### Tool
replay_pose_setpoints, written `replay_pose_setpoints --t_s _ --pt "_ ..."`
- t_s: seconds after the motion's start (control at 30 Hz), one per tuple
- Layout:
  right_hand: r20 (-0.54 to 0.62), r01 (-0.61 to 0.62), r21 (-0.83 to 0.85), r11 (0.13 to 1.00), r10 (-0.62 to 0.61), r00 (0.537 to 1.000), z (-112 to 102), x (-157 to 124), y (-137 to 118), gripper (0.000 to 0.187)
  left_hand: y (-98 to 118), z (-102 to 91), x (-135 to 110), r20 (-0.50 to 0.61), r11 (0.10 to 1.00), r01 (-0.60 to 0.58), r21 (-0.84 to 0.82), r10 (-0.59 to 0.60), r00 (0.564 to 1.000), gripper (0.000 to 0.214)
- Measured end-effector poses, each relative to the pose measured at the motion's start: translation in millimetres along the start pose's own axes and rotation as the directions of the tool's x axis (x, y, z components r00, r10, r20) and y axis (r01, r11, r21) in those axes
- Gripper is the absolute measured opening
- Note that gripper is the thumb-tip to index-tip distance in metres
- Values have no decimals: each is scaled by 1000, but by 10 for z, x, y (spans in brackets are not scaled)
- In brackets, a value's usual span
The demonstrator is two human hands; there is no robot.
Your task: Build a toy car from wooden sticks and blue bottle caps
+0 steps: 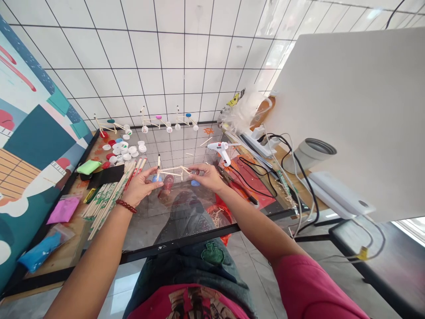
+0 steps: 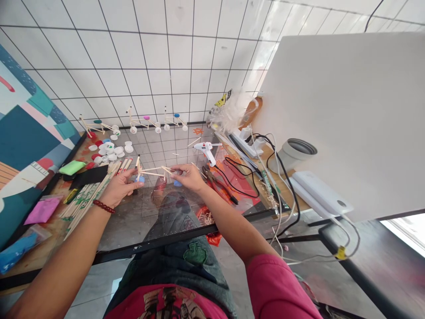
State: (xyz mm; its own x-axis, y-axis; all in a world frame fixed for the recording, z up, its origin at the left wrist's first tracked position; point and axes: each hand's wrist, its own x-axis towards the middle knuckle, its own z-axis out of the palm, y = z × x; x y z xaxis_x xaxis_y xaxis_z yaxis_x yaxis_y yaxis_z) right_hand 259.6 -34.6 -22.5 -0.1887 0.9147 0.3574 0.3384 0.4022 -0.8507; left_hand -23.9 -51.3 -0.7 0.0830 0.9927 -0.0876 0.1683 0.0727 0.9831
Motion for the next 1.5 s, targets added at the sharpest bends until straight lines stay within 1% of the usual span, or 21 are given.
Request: replay_pose_setpoints --t_s 0.13,0.2,0.27,0.37,0.43,0.5,0.57,0.63,0.67,0.7,0.8,0.9,1.07,1.17,1.33,1.5 --pt "-3 8 -12 1000 -8 1000 -6 -16 -39 39 7 12 -3 -17 1000 -2 2 2 1000 84" --pt "-36 29 13 999 -29 999 -28 -11 -58 46 5 14 -6 -17 1000 0 10 0 1000 85" --pt "-82 35 46 998 -32 996 -73 8 -57 46 -2 9 -7 -5 1000 0 24 1 1000 85" --pt "-146 -14 61 998 23 989 -187 43 -25 40 -12 -12 -8 12 999 -9 39 8 1000 84" --pt "-144 -77 43 996 82 986 -280 43 -10 41 -9 -28 -9 15 999 -7 37 7 1000 84" --pt "-82 -131 -2 991 130 988 -364 15 -18 53 2 -40 -13 20 1000 -1 28 0 1000 86" --pt "16 -143 -84 986 144 989 -414 -29 -39 79 18 -46 -20 25 1000 2 21 -3 1000 87" --pt "115 -106 -179 978 128 985 -418 -68 -54 104 35 -44 -28 30 1000 -2 17 2 1000 87" --pt "153 -81 -221 972 116 981 -403 -81 -56 111 43 -40 -32 29 1000 -6 16 6 1000 87" --pt "179 -58 -254 965 106 978 -381 -88 -53 113 51 -35 -36 26 1000 -9 13 8 1000 86" --pt "203 -32 -295 955 96 975 -303 -86 -38 105 55 -22 -39 8 1000 -4 0 4 1000 82" --pt "230 -50 -268 962 114 966 -258 -73 -39 100 12 -27 -21 -3 1000 -13 7 13 1000 75" --pt "271 -29 -255 966 100 957 -238 -60 -37 100 -81 -55 16 43 996 -52 75 49 998 70" --pt "272 -10 -256 967 82 959 -232 -53 -5 102 -50 -42 8 52 993 -38 109 32 998 73" --pt "291 3 -275 961 81 953 -248 -49 19 110 63 -33 -24 74 997 -7 71 2 997 81" --pt "304 19 -251 968 60 951 -267 -57 26 114 63 -83 -28 109 999 9 31 -13 994 81"
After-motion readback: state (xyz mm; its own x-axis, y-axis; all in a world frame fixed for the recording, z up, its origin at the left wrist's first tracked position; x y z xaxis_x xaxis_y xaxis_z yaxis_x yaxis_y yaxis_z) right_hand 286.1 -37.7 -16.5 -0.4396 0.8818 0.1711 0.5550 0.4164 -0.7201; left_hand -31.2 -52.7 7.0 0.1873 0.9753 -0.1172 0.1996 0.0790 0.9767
